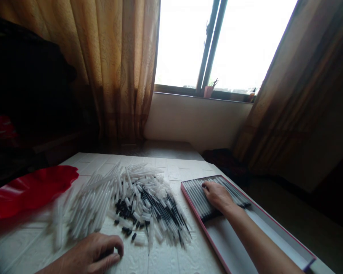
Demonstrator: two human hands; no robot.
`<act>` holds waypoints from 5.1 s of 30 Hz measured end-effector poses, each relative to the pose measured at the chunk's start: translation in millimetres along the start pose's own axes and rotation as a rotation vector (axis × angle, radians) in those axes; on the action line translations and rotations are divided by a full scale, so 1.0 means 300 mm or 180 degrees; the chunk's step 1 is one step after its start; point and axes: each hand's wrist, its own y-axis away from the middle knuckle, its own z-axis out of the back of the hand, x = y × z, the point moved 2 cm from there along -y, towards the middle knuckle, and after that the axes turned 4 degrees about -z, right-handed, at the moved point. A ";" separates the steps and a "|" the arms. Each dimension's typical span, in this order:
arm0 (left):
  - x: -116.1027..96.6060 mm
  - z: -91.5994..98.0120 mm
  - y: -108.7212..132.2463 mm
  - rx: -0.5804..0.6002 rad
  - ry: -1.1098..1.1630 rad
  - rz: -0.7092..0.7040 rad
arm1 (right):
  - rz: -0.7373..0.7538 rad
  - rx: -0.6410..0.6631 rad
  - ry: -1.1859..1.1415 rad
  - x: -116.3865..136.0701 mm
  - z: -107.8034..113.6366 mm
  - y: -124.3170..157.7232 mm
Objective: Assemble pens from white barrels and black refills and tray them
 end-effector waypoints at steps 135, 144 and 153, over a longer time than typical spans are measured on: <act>0.027 -0.011 -0.011 -0.0980 0.1800 -0.0373 | 0.1430 0.0087 -0.3769 0.540 0.039 0.366; 0.022 0.001 -0.011 -0.1019 0.2060 -0.0360 | 0.1795 -0.0075 -0.2658 0.574 -0.009 0.383; 0.032 -0.006 -0.017 -0.0952 0.2361 -0.0235 | 0.1546 0.0143 -0.0364 0.588 -0.034 0.381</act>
